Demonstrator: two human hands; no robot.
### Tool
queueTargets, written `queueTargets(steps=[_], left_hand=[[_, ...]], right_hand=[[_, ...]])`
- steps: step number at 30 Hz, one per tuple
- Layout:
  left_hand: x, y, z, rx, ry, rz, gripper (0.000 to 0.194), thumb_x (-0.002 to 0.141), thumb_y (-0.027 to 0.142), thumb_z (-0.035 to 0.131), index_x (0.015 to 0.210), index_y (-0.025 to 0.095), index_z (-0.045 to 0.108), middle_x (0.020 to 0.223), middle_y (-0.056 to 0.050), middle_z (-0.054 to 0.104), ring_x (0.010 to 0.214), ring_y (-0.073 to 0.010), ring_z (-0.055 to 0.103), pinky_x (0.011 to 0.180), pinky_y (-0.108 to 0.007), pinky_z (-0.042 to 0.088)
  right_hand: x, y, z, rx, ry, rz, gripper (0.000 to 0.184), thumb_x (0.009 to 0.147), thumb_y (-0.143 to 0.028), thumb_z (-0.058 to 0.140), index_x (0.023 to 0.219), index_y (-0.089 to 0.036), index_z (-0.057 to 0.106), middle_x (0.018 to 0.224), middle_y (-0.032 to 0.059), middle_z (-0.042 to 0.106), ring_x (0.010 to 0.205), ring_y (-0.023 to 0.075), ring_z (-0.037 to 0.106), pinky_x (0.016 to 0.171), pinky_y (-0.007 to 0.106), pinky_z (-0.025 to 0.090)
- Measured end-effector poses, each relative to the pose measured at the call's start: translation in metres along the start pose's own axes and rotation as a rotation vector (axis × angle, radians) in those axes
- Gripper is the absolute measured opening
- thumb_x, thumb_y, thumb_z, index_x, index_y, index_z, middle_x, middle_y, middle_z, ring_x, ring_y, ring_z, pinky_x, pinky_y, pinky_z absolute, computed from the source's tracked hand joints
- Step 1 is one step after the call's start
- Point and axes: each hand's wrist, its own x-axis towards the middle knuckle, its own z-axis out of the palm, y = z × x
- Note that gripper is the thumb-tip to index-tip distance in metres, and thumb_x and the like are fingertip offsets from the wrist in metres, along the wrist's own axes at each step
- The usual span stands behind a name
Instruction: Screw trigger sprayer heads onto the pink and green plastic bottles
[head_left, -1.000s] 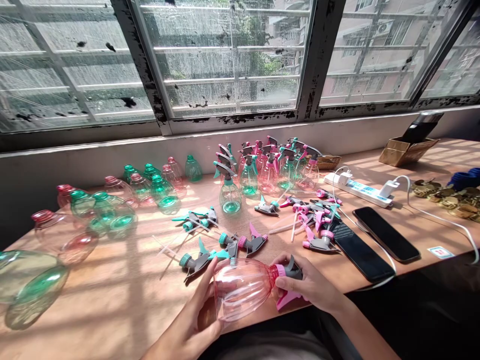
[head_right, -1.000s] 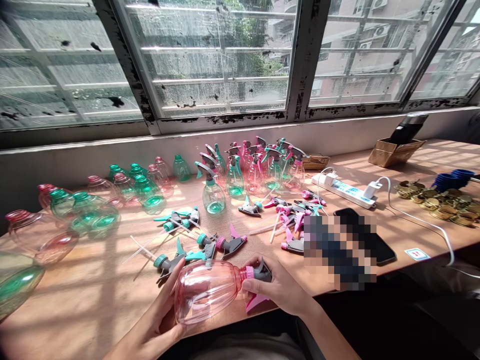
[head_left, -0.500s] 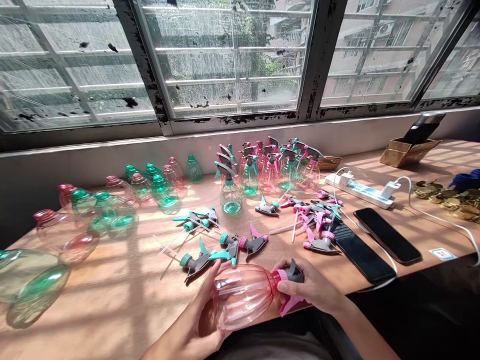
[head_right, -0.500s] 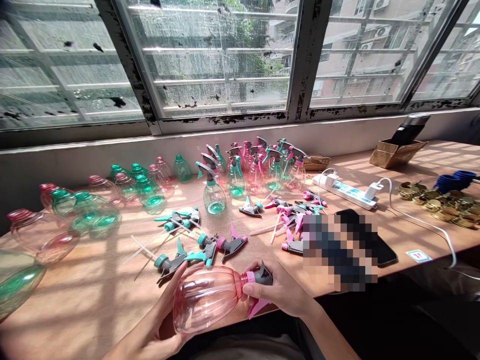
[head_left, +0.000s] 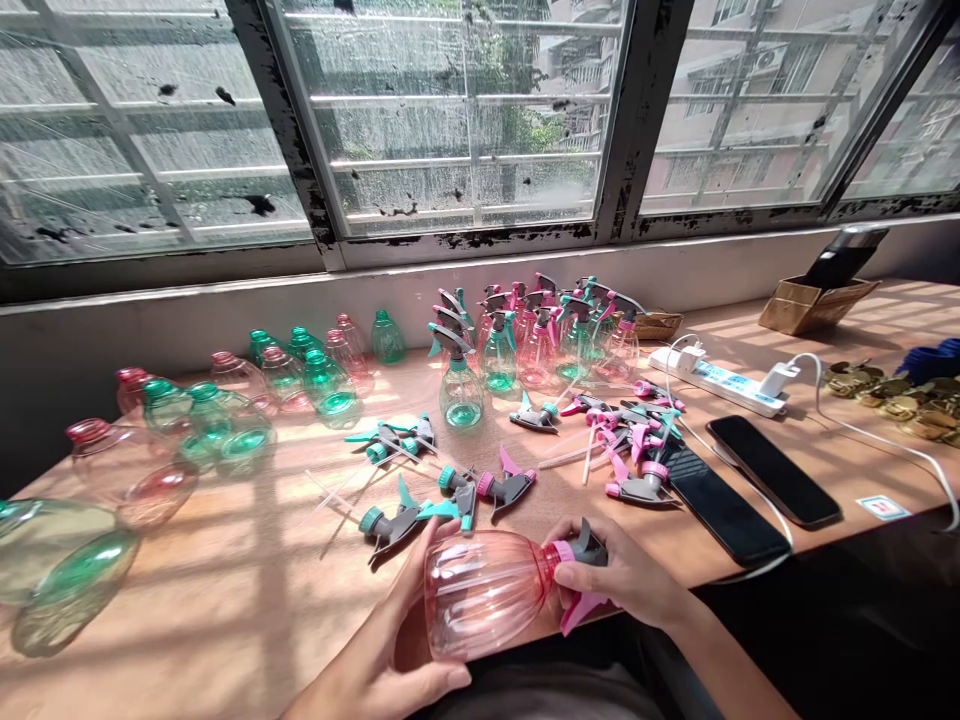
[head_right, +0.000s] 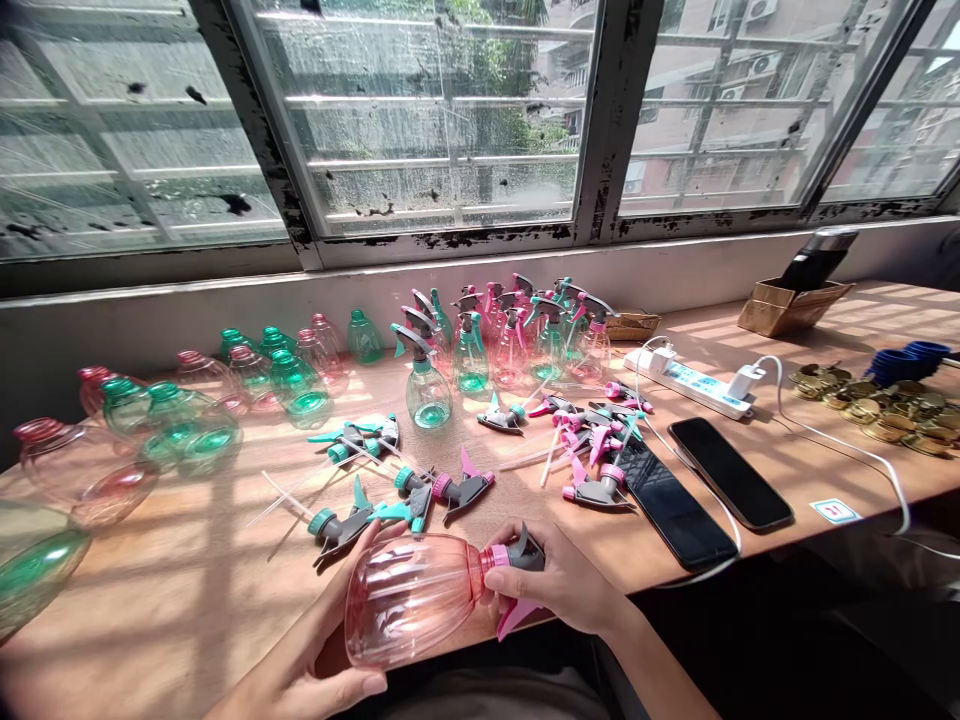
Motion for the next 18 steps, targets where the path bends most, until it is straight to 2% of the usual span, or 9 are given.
queueTargets(steps=[2, 7, 9, 12, 15, 18], left_hand=[[0.001, -0.002, 0.001, -0.034, -0.011, 0.015, 0.1, 0.096, 0.052, 0.074, 0.171, 0.044, 0.009, 0.184, 0.001, 0.014, 0.168, -0.0374, 0.012, 0.135, -0.055, 0.017], [0.001, -0.012, 0.002, -0.022, 0.011, 0.129, 0.08, 0.107, 0.047, 0.056, 0.17, 0.047, 0.007, 0.184, 0.003, 0.011, 0.168, -0.0355, 0.012, 0.134, -0.054, 0.017], [0.001, -0.008, 0.004, -0.047, 0.019, 0.093, 0.088, 0.104, 0.047, 0.063, 0.17, 0.047, 0.005, 0.184, 0.002, 0.011, 0.168, -0.0356, 0.009, 0.134, -0.053, 0.02], [0.0, 0.002, 0.005, -0.06, 0.031, 0.035, 0.102, 0.093, 0.053, 0.077, 0.17, 0.047, 0.011, 0.184, 0.002, 0.016, 0.168, -0.0369, 0.007, 0.135, -0.054, 0.018], [0.002, 0.008, 0.004, -0.077, 0.02, 0.036, 0.097, 0.093, 0.056, 0.076, 0.169, 0.048, 0.016, 0.183, 0.003, 0.016, 0.169, -0.036, 0.008, 0.135, -0.054, 0.018], [0.002, 0.002, 0.001, -0.046, 0.005, 0.06, 0.087, 0.1, 0.049, 0.07, 0.168, 0.052, 0.016, 0.183, 0.006, 0.016, 0.168, -0.0335, 0.012, 0.135, -0.049, 0.021]], right_hand=[[0.0, 0.0, 0.0, -0.002, 0.002, -0.007, 0.04, 0.081, -0.046, 0.093, 0.095, -0.016, 0.07, 0.071, 0.0016, 0.079, 0.064, 0.0204, 0.078, 0.06, 0.031, 0.065], [0.001, 0.002, 0.0, -0.005, 0.013, -0.023, 0.04, 0.081, -0.046, 0.093, 0.095, -0.016, 0.071, 0.072, 0.0013, 0.079, 0.067, 0.0207, 0.079, 0.064, 0.032, 0.065], [0.001, 0.001, 0.001, -0.001, 0.027, -0.026, 0.041, 0.08, -0.048, 0.093, 0.094, -0.017, 0.07, 0.072, 0.0012, 0.079, 0.066, 0.0215, 0.079, 0.065, 0.034, 0.065], [0.002, 0.0, 0.001, -0.017, 0.061, -0.05, 0.043, 0.079, -0.049, 0.094, 0.095, -0.017, 0.07, 0.071, 0.0001, 0.079, 0.065, 0.0204, 0.078, 0.067, 0.032, 0.063], [0.002, 0.0, -0.001, -0.046, 0.092, -0.068, 0.043, 0.078, -0.048, 0.095, 0.096, -0.017, 0.071, 0.074, -0.0006, 0.079, 0.067, 0.0191, 0.077, 0.066, 0.029, 0.061], [0.003, 0.001, -0.002, -0.04, 0.099, -0.064, 0.043, 0.078, -0.047, 0.095, 0.098, -0.017, 0.071, 0.073, -0.0008, 0.08, 0.066, 0.0179, 0.077, 0.064, 0.027, 0.06]])
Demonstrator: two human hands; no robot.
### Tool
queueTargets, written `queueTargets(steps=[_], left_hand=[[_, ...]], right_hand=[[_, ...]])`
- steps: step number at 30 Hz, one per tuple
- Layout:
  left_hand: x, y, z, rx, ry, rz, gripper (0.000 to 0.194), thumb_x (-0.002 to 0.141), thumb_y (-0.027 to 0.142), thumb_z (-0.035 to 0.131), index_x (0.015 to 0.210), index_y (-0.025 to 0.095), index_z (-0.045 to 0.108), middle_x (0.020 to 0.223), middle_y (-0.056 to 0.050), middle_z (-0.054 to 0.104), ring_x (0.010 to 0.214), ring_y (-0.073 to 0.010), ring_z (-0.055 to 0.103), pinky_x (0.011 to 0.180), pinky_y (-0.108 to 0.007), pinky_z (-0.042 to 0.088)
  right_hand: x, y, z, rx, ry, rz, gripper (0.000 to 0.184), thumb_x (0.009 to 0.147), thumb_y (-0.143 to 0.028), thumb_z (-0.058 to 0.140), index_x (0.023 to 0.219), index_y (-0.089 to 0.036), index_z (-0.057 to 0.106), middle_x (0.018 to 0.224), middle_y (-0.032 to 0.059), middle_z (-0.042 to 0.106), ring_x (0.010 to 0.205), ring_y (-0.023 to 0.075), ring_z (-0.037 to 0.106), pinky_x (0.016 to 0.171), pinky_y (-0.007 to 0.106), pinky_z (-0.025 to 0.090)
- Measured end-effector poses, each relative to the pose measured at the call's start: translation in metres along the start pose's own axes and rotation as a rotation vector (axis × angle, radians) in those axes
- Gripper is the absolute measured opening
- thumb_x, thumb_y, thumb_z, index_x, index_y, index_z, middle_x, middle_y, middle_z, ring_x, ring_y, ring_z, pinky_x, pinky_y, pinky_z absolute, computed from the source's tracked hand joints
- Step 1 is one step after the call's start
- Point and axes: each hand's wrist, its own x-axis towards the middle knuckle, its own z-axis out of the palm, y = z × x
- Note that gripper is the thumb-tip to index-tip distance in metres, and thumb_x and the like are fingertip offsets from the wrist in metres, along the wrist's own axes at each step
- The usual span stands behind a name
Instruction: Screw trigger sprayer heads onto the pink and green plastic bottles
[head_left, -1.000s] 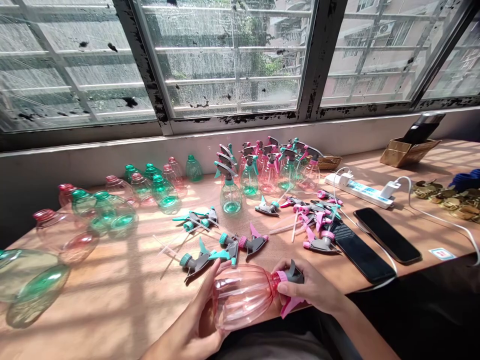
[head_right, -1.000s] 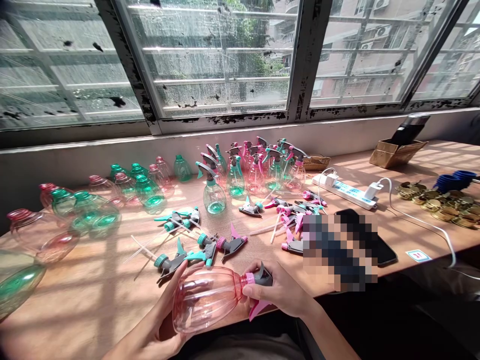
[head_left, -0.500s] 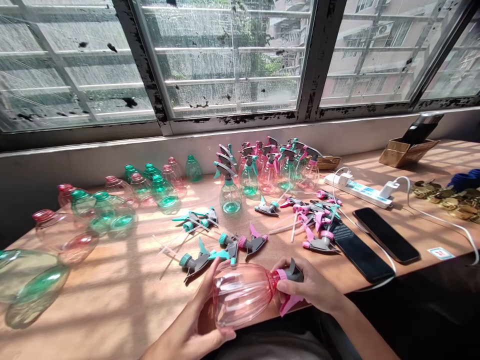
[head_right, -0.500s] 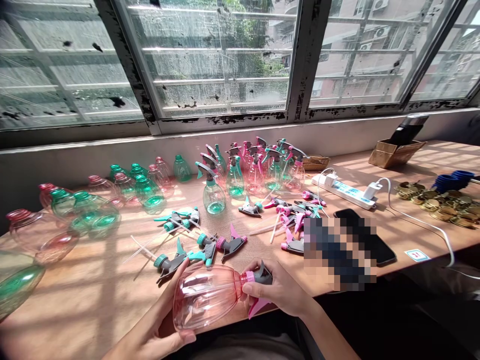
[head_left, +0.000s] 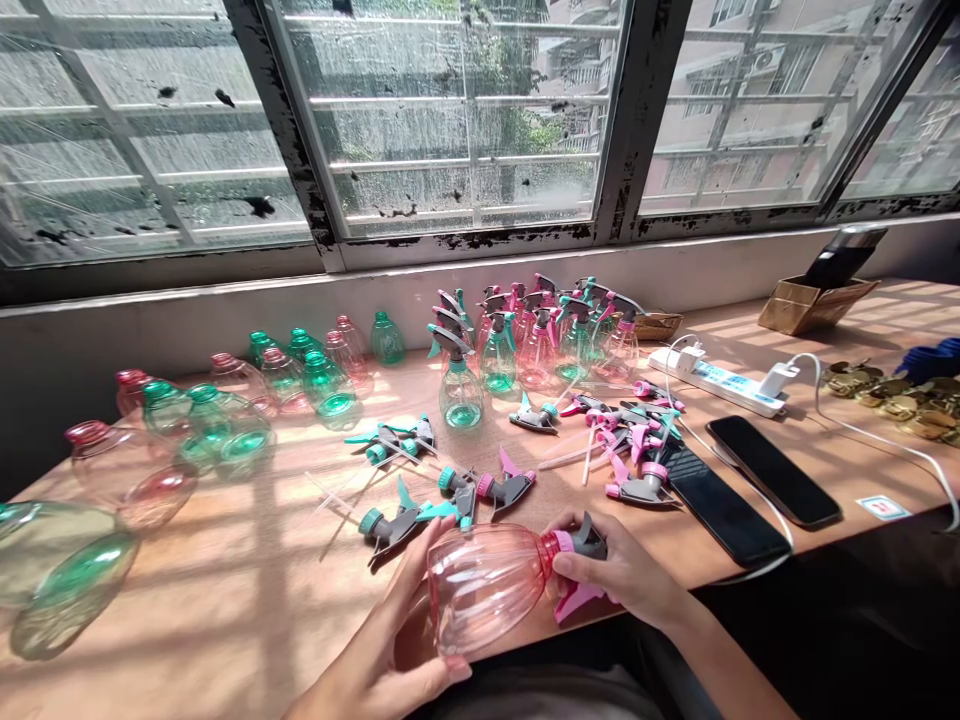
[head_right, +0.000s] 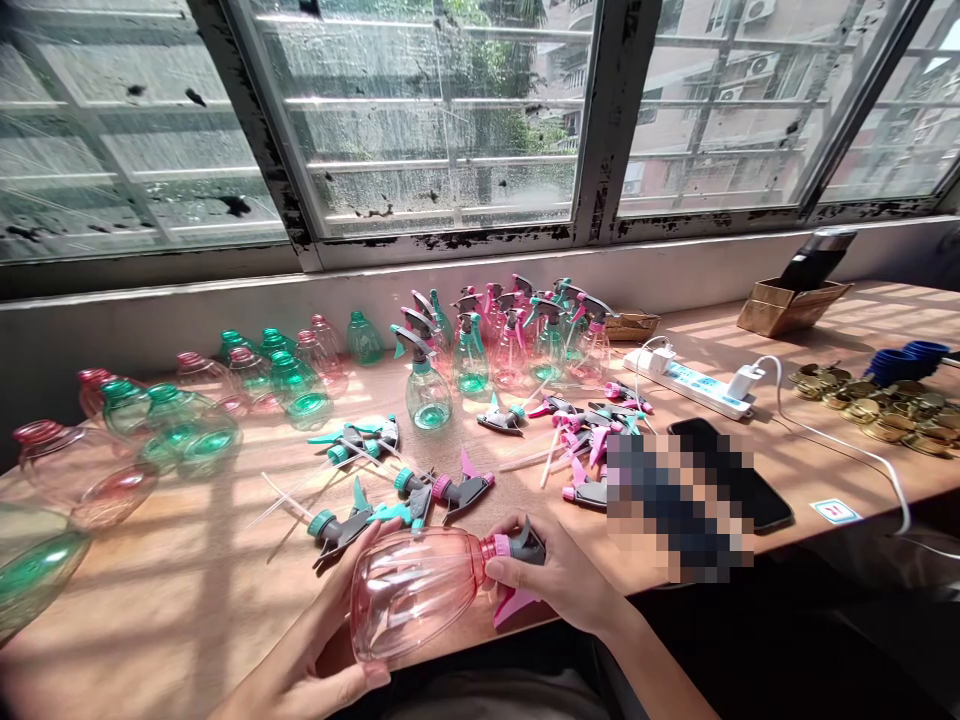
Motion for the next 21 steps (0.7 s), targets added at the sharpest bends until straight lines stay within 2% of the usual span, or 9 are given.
queueTargets(steps=[3, 5, 7, 10, 14, 17, 18, 21], left_hand=[[-0.003, -0.012, -0.002, 0.107, 0.003, 0.046, 0.072, 0.108, 0.047, 0.054, 0.167, 0.055, 0.013, 0.184, 0.008, 0.015, 0.168, -0.0318, 0.013, 0.135, -0.048, 0.018], [-0.005, -0.016, -0.002, 0.124, 0.013, 0.048, 0.072, 0.109, 0.049, 0.05, 0.168, 0.054, 0.008, 0.184, 0.009, 0.011, 0.169, -0.0316, 0.009, 0.135, -0.05, 0.013], [-0.006, -0.014, -0.001, 0.098, 0.01, 0.014, 0.084, 0.105, 0.052, 0.059, 0.168, 0.053, 0.003, 0.184, 0.009, 0.007, 0.169, -0.0324, 0.004, 0.135, -0.052, 0.01], [-0.004, -0.006, 0.0, 0.057, -0.004, -0.025, 0.092, 0.1, 0.054, 0.068, 0.169, 0.052, 0.006, 0.184, 0.009, 0.007, 0.169, -0.034, 0.002, 0.135, -0.054, 0.012], [-0.002, -0.003, -0.001, 0.035, -0.025, 0.02, 0.083, 0.105, 0.048, 0.062, 0.168, 0.054, 0.01, 0.184, 0.009, 0.008, 0.169, -0.0335, 0.005, 0.134, -0.054, 0.018], [-0.002, -0.006, 0.0, 0.086, 0.004, 0.076, 0.068, 0.11, 0.044, 0.052, 0.166, 0.057, 0.017, 0.183, 0.01, 0.014, 0.169, -0.0327, 0.01, 0.135, -0.054, 0.017], [-0.003, -0.006, 0.002, 0.093, 0.014, 0.08, 0.068, 0.109, 0.043, 0.053, 0.166, 0.056, 0.019, 0.183, 0.009, 0.016, 0.168, -0.0334, 0.013, 0.135, -0.055, 0.016], [-0.002, -0.002, 0.01, 0.025, 0.023, 0.074, 0.088, 0.101, 0.047, 0.07, 0.168, 0.055, 0.013, 0.184, 0.003, 0.014, 0.167, -0.0371, 0.017, 0.133, -0.058, 0.02]], right_hand=[[-0.001, 0.001, 0.001, 0.037, -0.031, 0.014, 0.042, 0.08, -0.046, 0.094, 0.098, -0.017, 0.069, 0.071, 0.0003, 0.081, 0.064, 0.0186, 0.077, 0.064, 0.029, 0.061], [-0.001, 0.0, 0.003, 0.067, -0.057, 0.029, 0.042, 0.08, -0.046, 0.094, 0.096, -0.017, 0.069, 0.072, 0.001, 0.081, 0.065, 0.0197, 0.078, 0.064, 0.03, 0.063], [-0.002, 0.0, 0.004, 0.081, -0.075, 0.038, 0.041, 0.08, -0.045, 0.094, 0.095, -0.016, 0.069, 0.072, 0.0008, 0.081, 0.065, 0.0193, 0.078, 0.064, 0.03, 0.064], [-0.002, -0.001, 0.004, 0.078, -0.104, 0.035, 0.038, 0.082, -0.042, 0.093, 0.097, -0.016, 0.069, 0.073, 0.0005, 0.081, 0.066, 0.0172, 0.078, 0.065, 0.027, 0.064], [-0.002, -0.001, 0.002, 0.086, -0.11, 0.03, 0.039, 0.084, -0.042, 0.092, 0.097, -0.016, 0.068, 0.072, 0.0011, 0.081, 0.065, 0.0174, 0.079, 0.063, 0.027, 0.064], [-0.002, 0.0, 0.002, 0.089, -0.102, 0.041, 0.04, 0.082, -0.044, 0.093, 0.096, -0.016, 0.067, 0.071, 0.0015, 0.081, 0.065, 0.0182, 0.079, 0.062, 0.028, 0.064], [-0.003, 0.0, 0.003, 0.085, -0.103, 0.047, 0.04, 0.082, -0.044, 0.093, 0.096, -0.016, 0.068, 0.071, 0.0017, 0.081, 0.065, 0.0182, 0.079, 0.063, 0.028, 0.064], [-0.008, 0.001, 0.006, 0.067, -0.101, 0.05, 0.039, 0.081, -0.043, 0.094, 0.095, -0.015, 0.07, 0.072, 0.0021, 0.082, 0.066, 0.0164, 0.078, 0.064, 0.026, 0.062]])
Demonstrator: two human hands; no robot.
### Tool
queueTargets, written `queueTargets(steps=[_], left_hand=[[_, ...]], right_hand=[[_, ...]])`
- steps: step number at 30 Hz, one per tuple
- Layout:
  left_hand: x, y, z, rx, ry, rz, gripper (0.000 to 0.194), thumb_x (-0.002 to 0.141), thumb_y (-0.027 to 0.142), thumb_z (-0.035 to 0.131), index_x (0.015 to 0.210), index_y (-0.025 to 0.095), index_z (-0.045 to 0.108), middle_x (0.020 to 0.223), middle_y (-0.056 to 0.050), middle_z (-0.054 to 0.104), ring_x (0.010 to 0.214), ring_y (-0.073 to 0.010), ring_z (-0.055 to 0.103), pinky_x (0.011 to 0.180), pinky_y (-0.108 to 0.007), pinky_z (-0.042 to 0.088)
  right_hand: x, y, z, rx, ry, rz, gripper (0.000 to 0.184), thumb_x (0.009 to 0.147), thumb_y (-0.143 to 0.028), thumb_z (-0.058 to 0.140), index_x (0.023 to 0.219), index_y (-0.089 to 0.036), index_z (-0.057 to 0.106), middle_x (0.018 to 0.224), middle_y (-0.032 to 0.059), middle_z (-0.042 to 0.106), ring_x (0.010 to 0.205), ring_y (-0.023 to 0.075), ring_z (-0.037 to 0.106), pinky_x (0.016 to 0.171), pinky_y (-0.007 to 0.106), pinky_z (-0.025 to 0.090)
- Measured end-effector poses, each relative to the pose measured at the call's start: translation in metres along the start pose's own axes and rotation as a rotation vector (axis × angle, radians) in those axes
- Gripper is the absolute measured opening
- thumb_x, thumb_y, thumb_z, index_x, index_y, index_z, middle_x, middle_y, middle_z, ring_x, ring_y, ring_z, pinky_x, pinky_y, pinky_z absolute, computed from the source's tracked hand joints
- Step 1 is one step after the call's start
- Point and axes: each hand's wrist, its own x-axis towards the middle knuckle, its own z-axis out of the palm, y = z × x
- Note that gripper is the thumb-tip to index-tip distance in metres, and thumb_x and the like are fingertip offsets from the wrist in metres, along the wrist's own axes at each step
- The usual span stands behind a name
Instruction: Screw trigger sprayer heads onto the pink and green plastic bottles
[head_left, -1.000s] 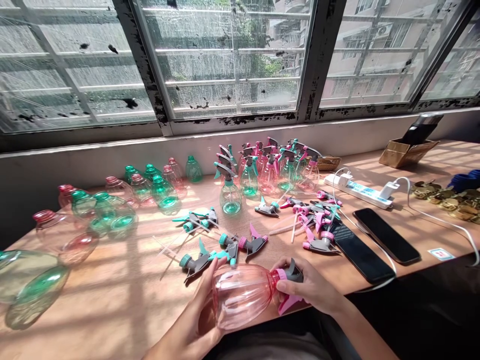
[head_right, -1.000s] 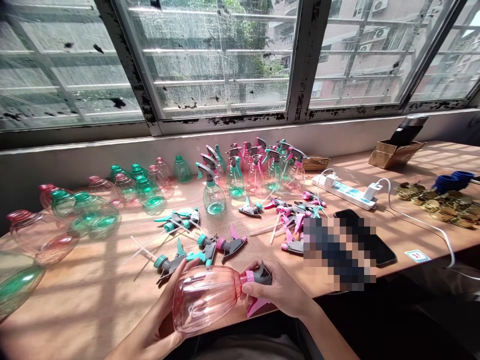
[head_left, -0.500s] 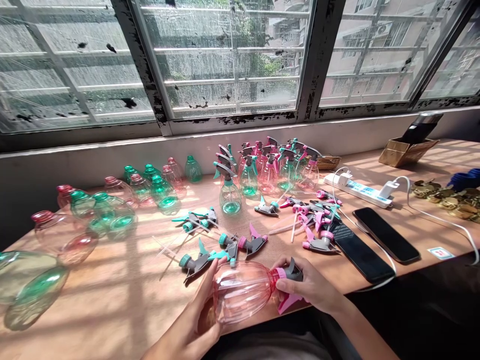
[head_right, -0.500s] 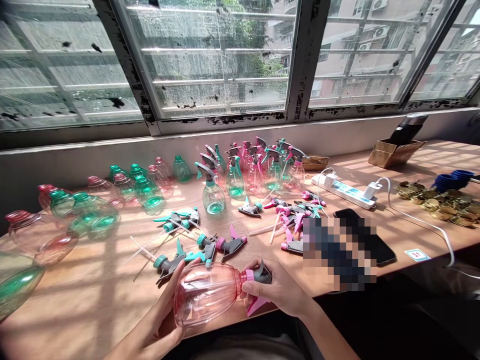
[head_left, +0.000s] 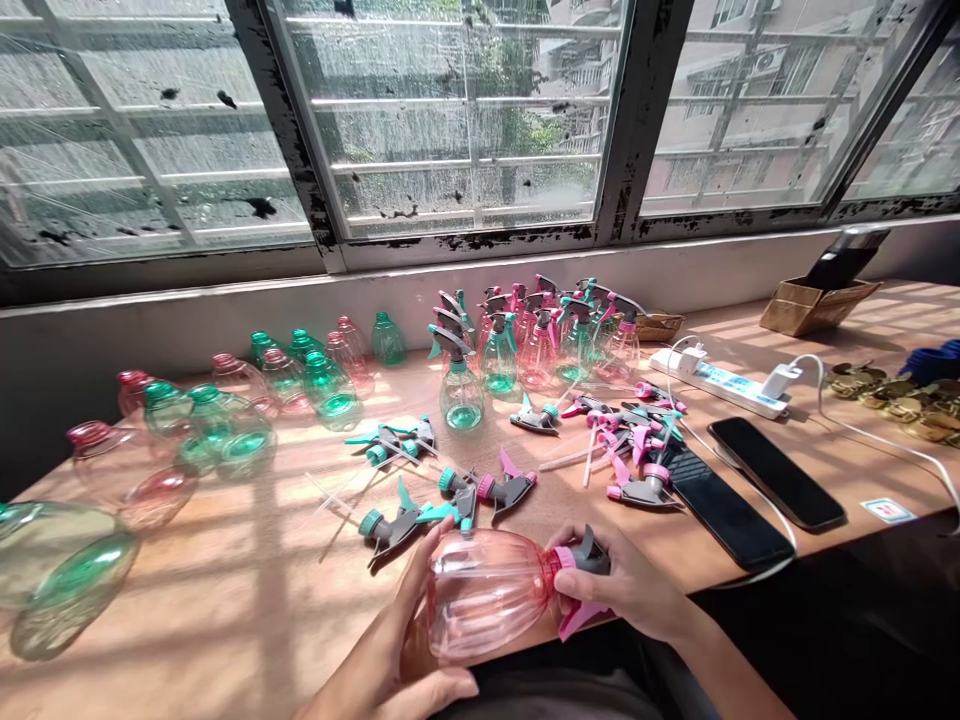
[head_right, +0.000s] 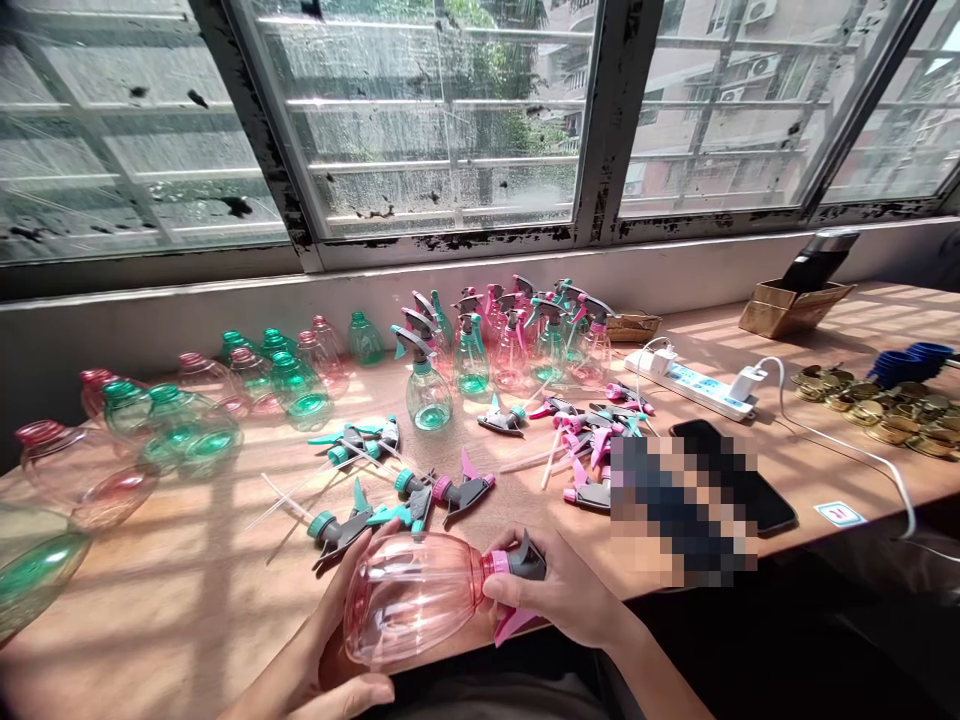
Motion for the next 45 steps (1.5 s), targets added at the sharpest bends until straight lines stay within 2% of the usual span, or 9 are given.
queueTargets(steps=[4, 11, 17, 22, 28, 30, 37, 39, 45], left_hand=[[0.003, 0.007, 0.01, -0.06, 0.107, 0.082, 0.088, 0.1, 0.05, 0.07, 0.168, 0.054, 0.014, 0.183, -0.003, 0.018, 0.165, -0.04, 0.025, 0.123, -0.061, 0.041], [-0.011, 0.0, 0.001, 0.066, 0.405, 0.095, 0.058, 0.105, 0.04, 0.063, 0.16, 0.05, 0.045, 0.166, -0.001, 0.054, 0.161, -0.0303, 0.038, 0.132, -0.045, 0.033], [0.008, -0.004, -0.014, -0.051, 0.398, -0.012, 0.063, 0.105, 0.061, 0.052, 0.163, 0.04, 0.044, 0.161, -0.008, 0.061, 0.153, -0.0407, 0.049, 0.125, -0.061, 0.042], [0.005, -0.006, -0.013, 0.05, 0.305, 0.08, 0.086, 0.086, 0.067, 0.078, 0.161, 0.039, 0.048, 0.175, -0.007, 0.041, 0.161, -0.0462, 0.033, 0.126, -0.061, 0.04], [0.006, -0.002, -0.017, 0.152, 0.431, 0.016, 0.053, 0.101, 0.051, 0.065, 0.154, 0.046, 0.056, 0.164, -0.002, 0.058, 0.158, -0.0368, 0.043, 0.128, -0.054, 0.041], [0.015, -0.003, -0.017, 0.112, 0.458, -0.062, 0.047, 0.103, 0.053, 0.06, 0.15, 0.045, 0.062, 0.158, -0.003, 0.064, 0.156, -0.0371, 0.045, 0.128, -0.055, 0.041], [0.012, 0.004, -0.009, -0.164, 0.306, -0.11, 0.08, 0.086, 0.075, 0.071, 0.155, 0.038, 0.056, 0.156, -0.012, 0.065, 0.14, -0.0462, 0.063, 0.113, -0.064, 0.053], [-0.002, 0.014, -0.01, -0.175, 0.219, 0.007, 0.093, 0.077, 0.069, 0.085, 0.158, 0.035, 0.053, 0.163, -0.014, 0.057, 0.14, -0.047, 0.061, 0.112, -0.06, 0.056], [-0.005, 0.024, -0.017, -0.155, 0.284, 0.105, 0.053, 0.082, 0.055, 0.088, 0.128, 0.034, 0.077, 0.149, -0.012, 0.069, 0.147, -0.0426, 0.056, 0.118, -0.056, 0.05]], right_hand=[[-0.01, -0.002, 0.007, 0.037, 0.018, -0.03, 0.04, 0.08, -0.045, 0.094, 0.089, -0.015, 0.069, 0.072, 0.0054, 0.083, 0.061, 0.0152, 0.075, 0.059, 0.024, 0.059], [-0.014, -0.001, 0.016, 0.132, -0.115, 0.109, 0.05, 0.081, -0.06, 0.085, 0.079, -0.018, 0.058, 0.056, 0.0053, 0.077, 0.04, 0.0147, 0.066, 0.043, 0.022, 0.051], [-0.025, 0.0, 0.018, -0.344, 0.139, -0.337, 0.035, 0.084, -0.044, 0.089, 0.104, -0.02, 0.074, 0.084, 0.0059, 0.081, 0.069, 0.0205, 0.074, 0.062, 0.026, 0.059], [-0.024, -0.002, 0.019, -0.628, 0.076, -0.674, 0.032, 0.085, -0.039, 0.091, 0.112, -0.026, 0.077, 0.09, 0.0037, 0.082, 0.076, 0.0216, 0.076, 0.074, 0.025, 0.058], [-0.023, 0.006, 0.022, -0.298, -0.045, -0.075, 0.05, 0.096, -0.067, 0.068, 0.088, -0.018, 0.073, 0.065, -0.0006, 0.066, 0.058, 0.0147, 0.061, 0.056, 0.022, 0.049], [-0.022, 0.002, 0.026, -0.241, -0.078, -0.076, 0.055, 0.091, -0.072, 0.071, 0.088, -0.017, 0.072, 0.065, -0.0004, 0.067, 0.057, 0.0145, 0.061, 0.055, 0.022, 0.049], [-0.017, 0.005, 0.031, -0.78, 0.046, -1.079, 0.033, 0.107, -0.045, 0.063, 0.131, -0.024, 0.071, 0.088, 0.0046, 0.084, 0.077, 0.0223, 0.08, 0.097, 0.037, 0.061], [-0.021, 0.012, 0.028, -0.812, 0.066, -0.944, 0.033, 0.11, -0.049, 0.052, 0.124, -0.03, 0.076, 0.084, 0.0031, 0.084, 0.076, 0.0229, 0.081, 0.101, 0.04, 0.059], [-0.027, 0.013, 0.028, -0.829, 0.097, -0.577, 0.039, 0.086, -0.061, 0.082, 0.105, -0.027, 0.079, 0.073, 0.0028, 0.082, 0.058, 0.0224, 0.076, 0.053, 0.023, 0.06]])
